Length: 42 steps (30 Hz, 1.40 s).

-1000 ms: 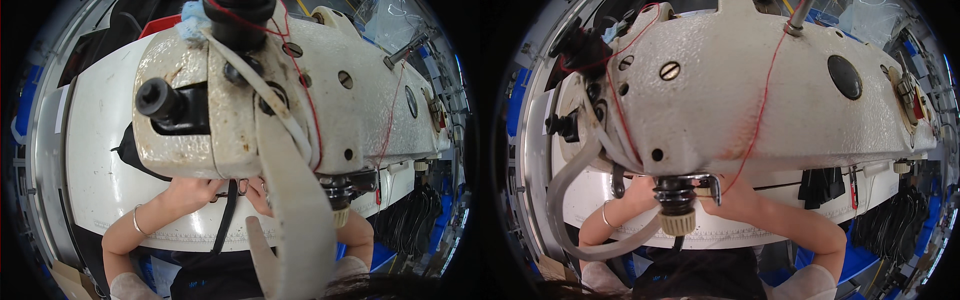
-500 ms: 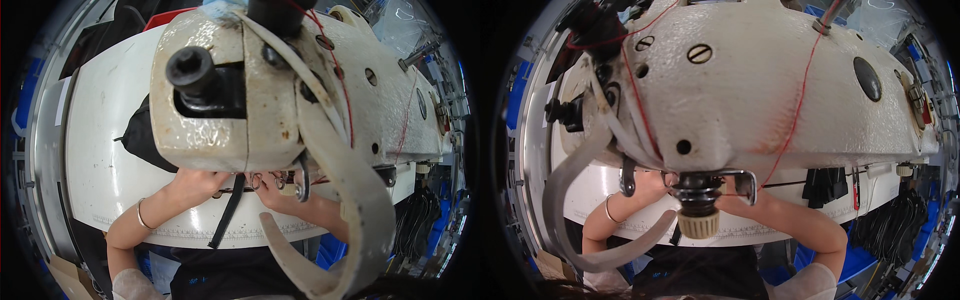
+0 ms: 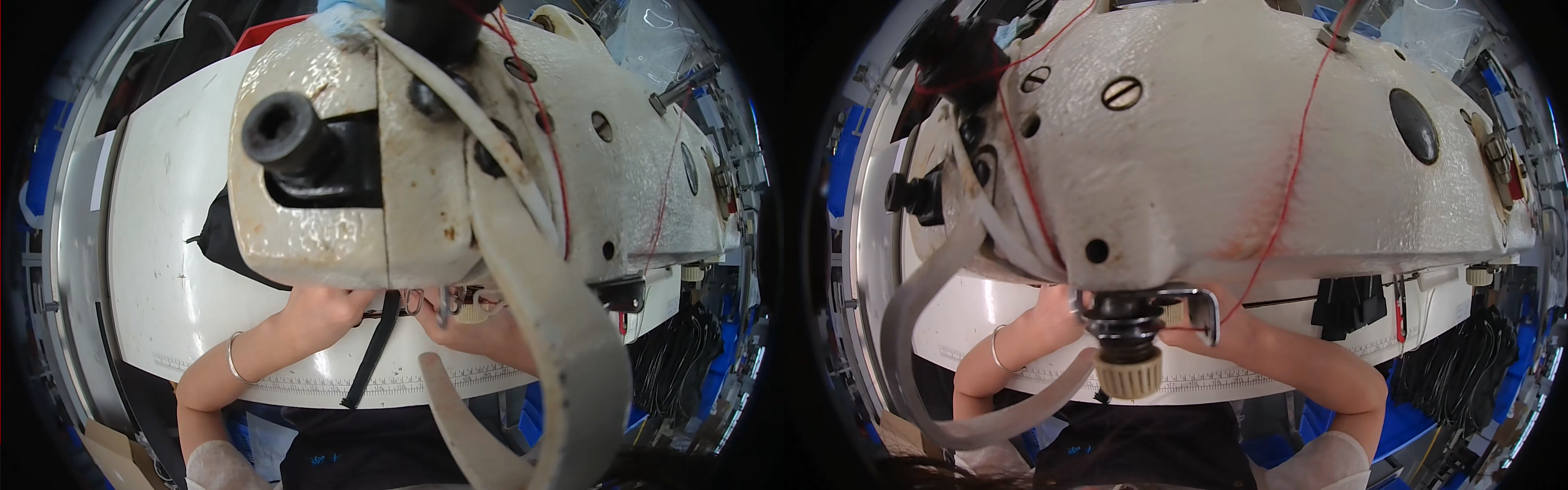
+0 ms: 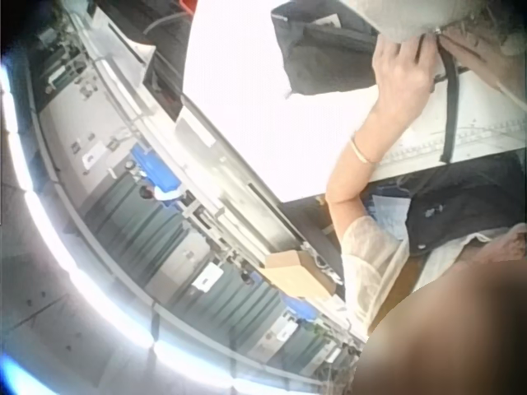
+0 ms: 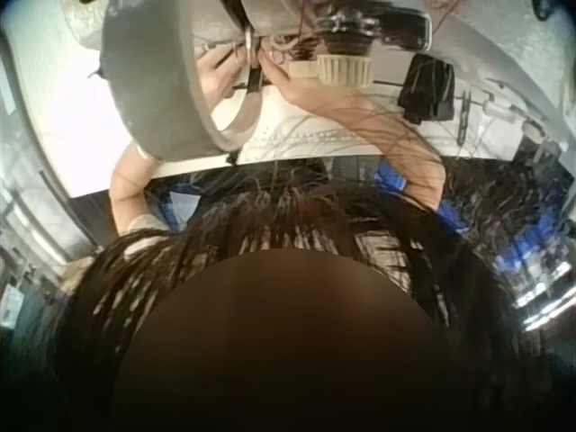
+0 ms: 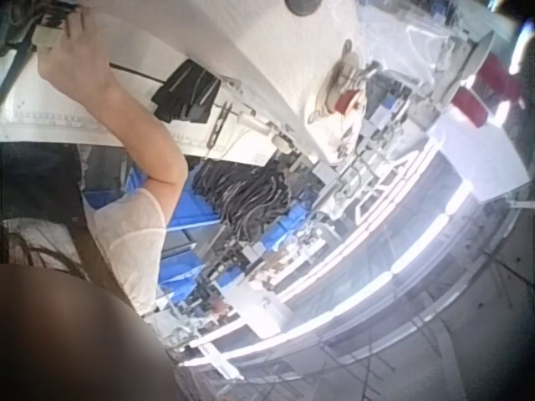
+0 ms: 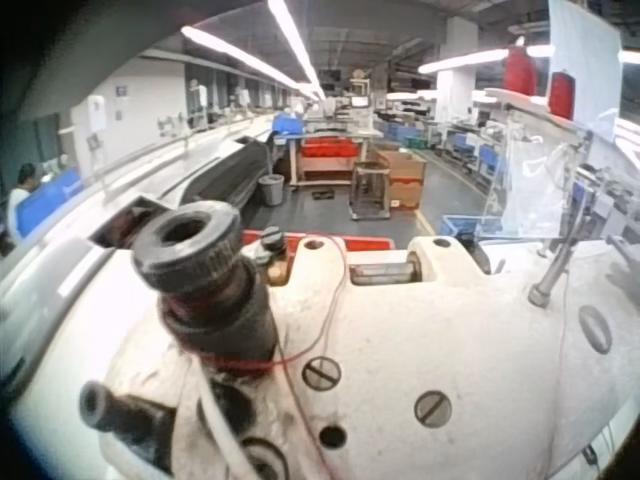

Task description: Sewing a black fabric bag with a reflective strip using an industrial sewing machine.

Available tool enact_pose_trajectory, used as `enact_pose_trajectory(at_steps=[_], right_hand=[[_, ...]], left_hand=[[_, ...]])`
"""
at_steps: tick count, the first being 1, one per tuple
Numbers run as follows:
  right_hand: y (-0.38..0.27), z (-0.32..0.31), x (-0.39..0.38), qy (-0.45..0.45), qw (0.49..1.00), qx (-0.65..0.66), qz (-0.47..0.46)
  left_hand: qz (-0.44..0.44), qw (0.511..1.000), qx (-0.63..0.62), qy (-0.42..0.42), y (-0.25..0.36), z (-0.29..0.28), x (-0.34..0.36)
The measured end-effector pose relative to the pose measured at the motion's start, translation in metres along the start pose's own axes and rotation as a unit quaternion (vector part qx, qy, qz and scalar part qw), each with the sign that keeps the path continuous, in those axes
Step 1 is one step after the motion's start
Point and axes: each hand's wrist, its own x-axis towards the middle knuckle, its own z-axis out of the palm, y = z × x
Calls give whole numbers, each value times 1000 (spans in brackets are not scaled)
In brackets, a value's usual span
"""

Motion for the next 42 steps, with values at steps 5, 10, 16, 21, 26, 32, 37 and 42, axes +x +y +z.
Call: enact_pose_trajectory(at_steps=[5,10,16,21,26,32,37,42], right_hand=[[-16,-4,1,61,997,-37,-20],[-24,-10,6,61,996,-61,-25],[-22,-11,8,77,994,-77,-25],[-17,-15,8,125,907,-375,-146],[-10,-18,3,192,759,-566,-259],[3,-21,12,117,744,-595,-281],[-11,-19,13,61,714,-595,-365],[-29,-10,23,58,606,-693,-386]], left_hand=[[-16,1000,-4,-21,-2,-2,-2],[12,998,50,-38,-9,-1,-3],[32,993,108,-22,-13,3,2],[1,998,63,-31,-12,2,3],[22,996,79,27,-18,11,5],[30,998,33,53,-24,9,6],[20,998,51,13,-12,-5,14],[28,994,106,-21,2,-15,18]])
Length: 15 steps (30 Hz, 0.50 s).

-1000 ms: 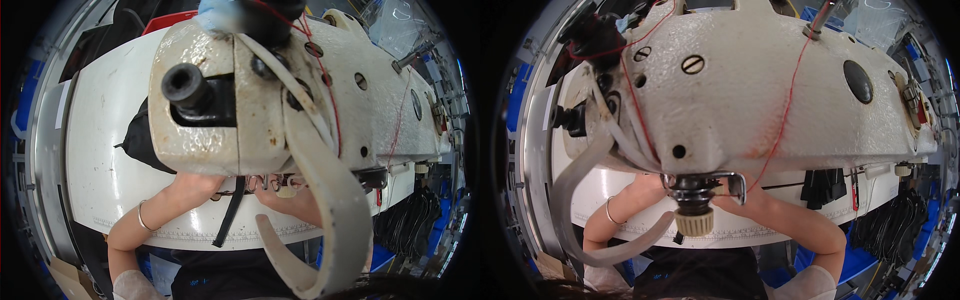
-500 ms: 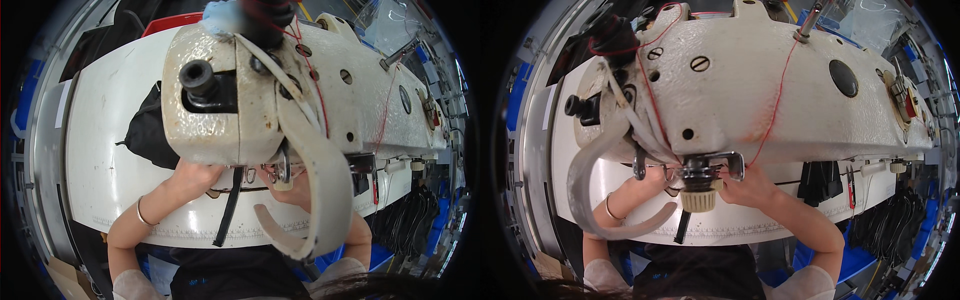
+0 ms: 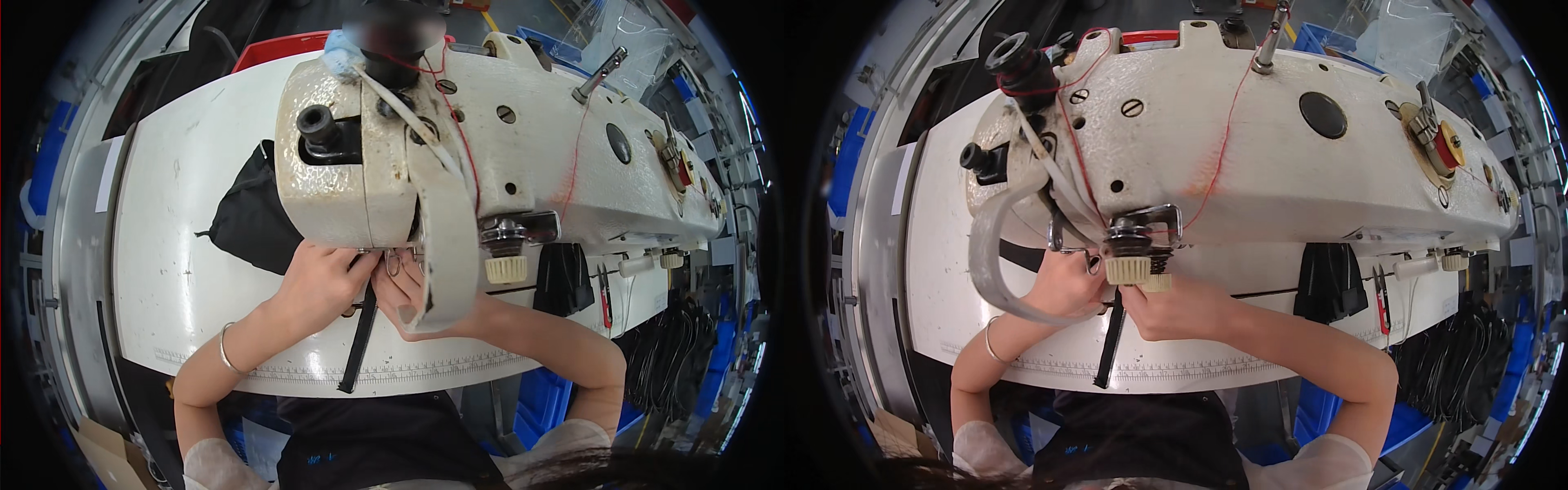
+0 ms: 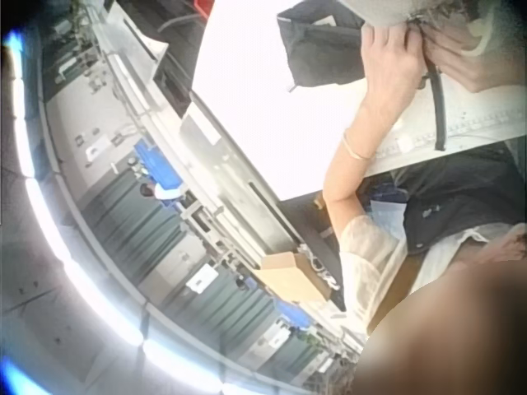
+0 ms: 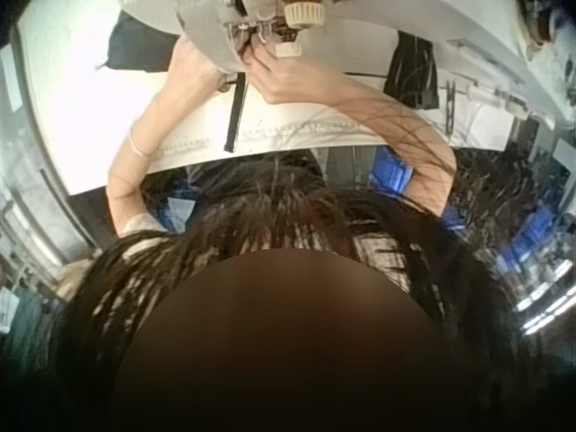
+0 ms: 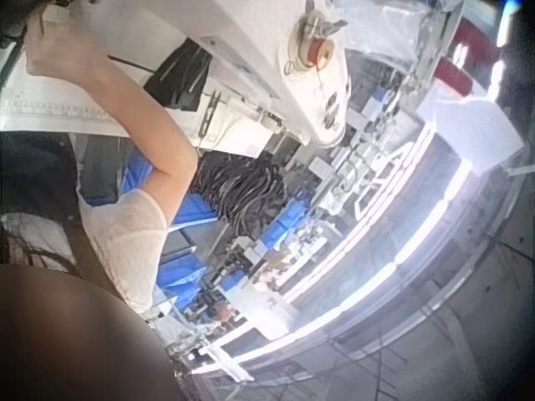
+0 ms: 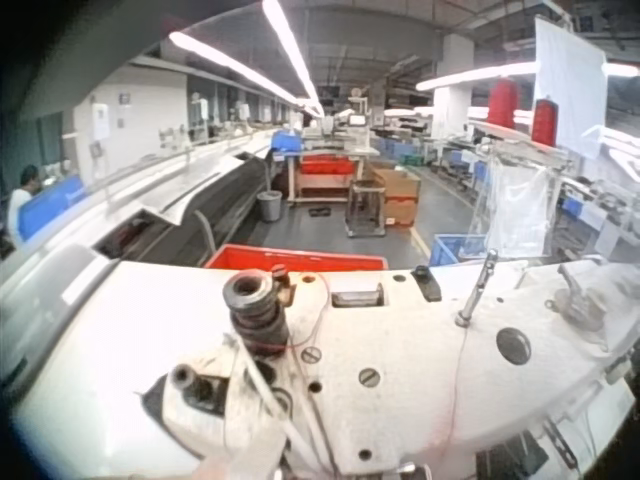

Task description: Sewing a black fabric bag with a reflective strip using an industrial sewing machine.

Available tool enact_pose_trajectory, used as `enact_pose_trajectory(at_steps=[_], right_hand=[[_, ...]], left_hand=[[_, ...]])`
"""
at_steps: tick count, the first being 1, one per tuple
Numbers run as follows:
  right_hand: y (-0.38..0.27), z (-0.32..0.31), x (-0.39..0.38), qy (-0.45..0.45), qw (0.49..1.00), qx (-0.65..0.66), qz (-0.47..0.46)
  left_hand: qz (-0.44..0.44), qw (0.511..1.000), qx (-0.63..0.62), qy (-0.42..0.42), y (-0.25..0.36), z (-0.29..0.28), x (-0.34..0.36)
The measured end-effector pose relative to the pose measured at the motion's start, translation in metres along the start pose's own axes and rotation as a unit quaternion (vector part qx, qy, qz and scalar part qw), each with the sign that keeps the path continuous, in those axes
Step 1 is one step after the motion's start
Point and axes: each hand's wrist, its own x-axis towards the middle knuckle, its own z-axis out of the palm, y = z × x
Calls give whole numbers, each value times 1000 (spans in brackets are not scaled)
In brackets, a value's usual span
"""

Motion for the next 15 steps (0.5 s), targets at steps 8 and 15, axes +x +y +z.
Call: enact_pose_trajectory(at_steps=[8,15], right_hand=[[-14,4,-9,56,974,148,165],[-14,7,-14,34,969,197,148]], left_hand=[[-20,998,-54,-13,4,4,-2],[-53,997,-27,-41,12,-23,0]])
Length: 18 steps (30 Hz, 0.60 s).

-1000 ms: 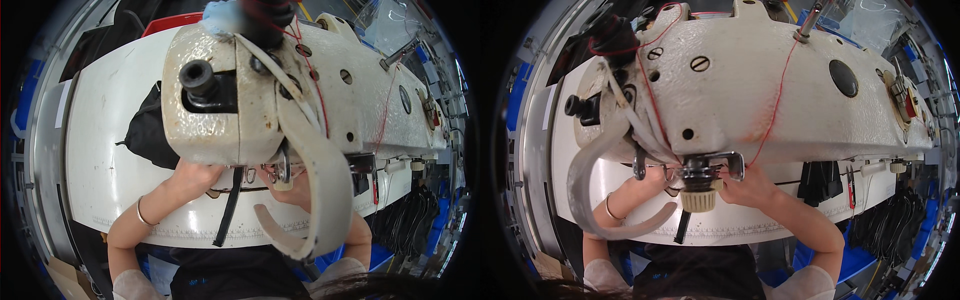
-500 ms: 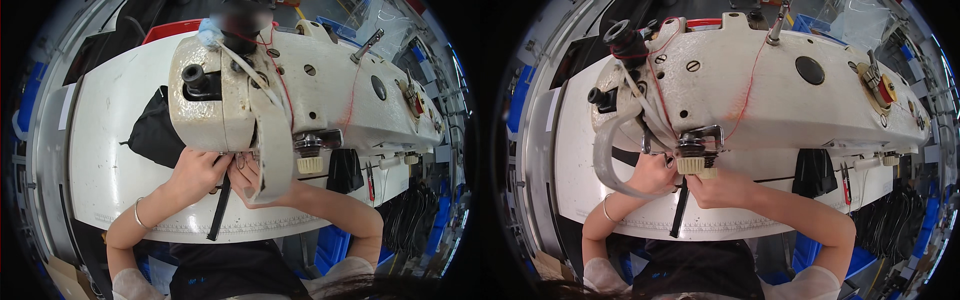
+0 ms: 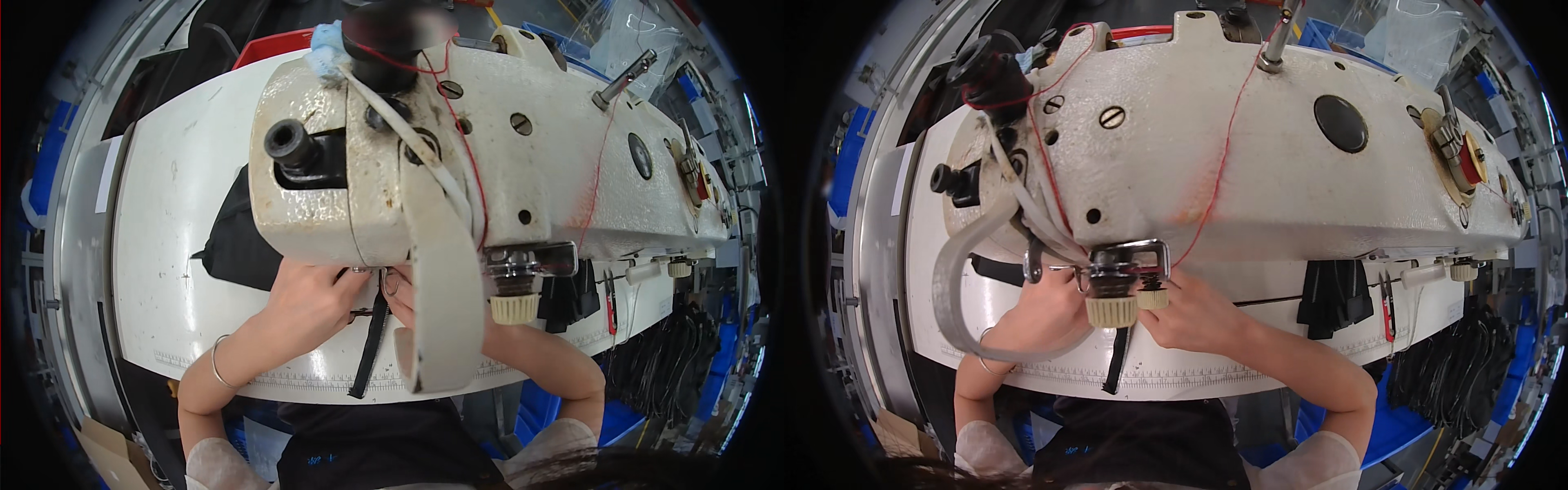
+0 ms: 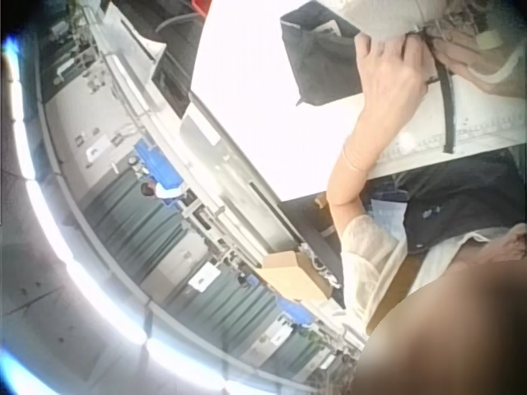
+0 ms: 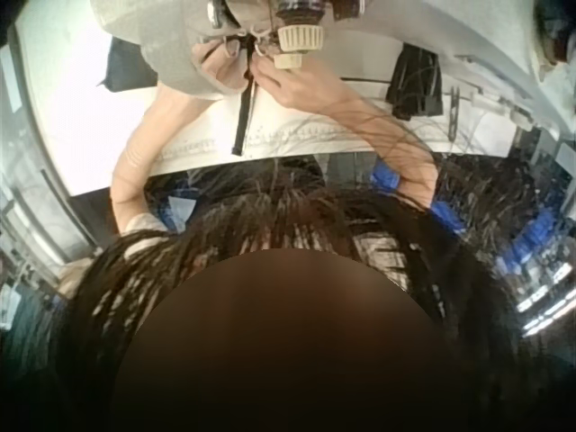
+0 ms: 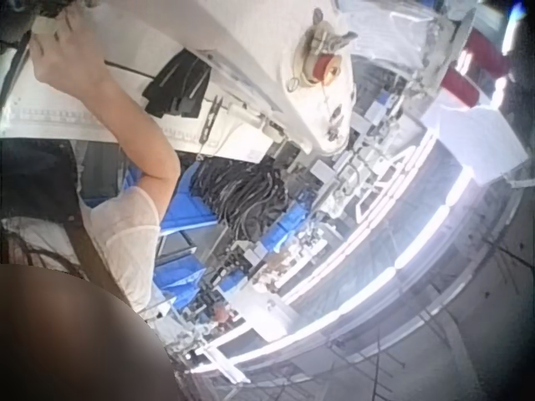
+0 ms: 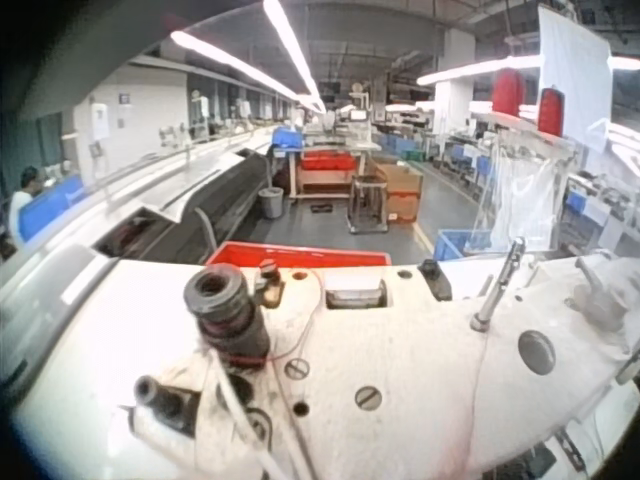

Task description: Sewing a black fabric bag with a reflective strip using an industrial sewing machine.

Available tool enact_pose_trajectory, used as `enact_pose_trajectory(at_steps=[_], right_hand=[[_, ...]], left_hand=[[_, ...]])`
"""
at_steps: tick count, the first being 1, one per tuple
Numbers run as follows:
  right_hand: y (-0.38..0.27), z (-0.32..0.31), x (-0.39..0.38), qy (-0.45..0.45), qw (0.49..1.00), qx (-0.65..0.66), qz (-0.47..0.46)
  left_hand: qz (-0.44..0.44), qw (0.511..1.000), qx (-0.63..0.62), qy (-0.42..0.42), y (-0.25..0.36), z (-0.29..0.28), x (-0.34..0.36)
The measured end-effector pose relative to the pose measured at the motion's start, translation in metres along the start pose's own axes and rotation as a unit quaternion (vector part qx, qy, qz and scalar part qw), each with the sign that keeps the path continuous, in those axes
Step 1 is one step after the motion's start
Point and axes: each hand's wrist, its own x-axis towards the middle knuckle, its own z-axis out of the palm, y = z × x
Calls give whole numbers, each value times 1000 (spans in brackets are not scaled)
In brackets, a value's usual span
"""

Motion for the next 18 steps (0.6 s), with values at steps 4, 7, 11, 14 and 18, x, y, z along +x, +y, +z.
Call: enact_pose_trajectory(at_steps=[4,7,11,14,18], right_hand=[[-4,4,-4,7,1000,-1,21],[-10,1,-9,20,999,44,13],[-12,-5,-7,-17,995,-82,-60],[-13,-14,-4,-16,994,-85,-63],[-14,-18,-2,-3,998,-50,-29]], left_hand=[[-146,965,-207,-63,-2,-6,-2],[3,998,-66,23,-6,5,-7],[82,995,-19,46,1,30,-18],[126,990,19,52,7,40,-25],[-330,792,-507,-80,10,42,-32]])
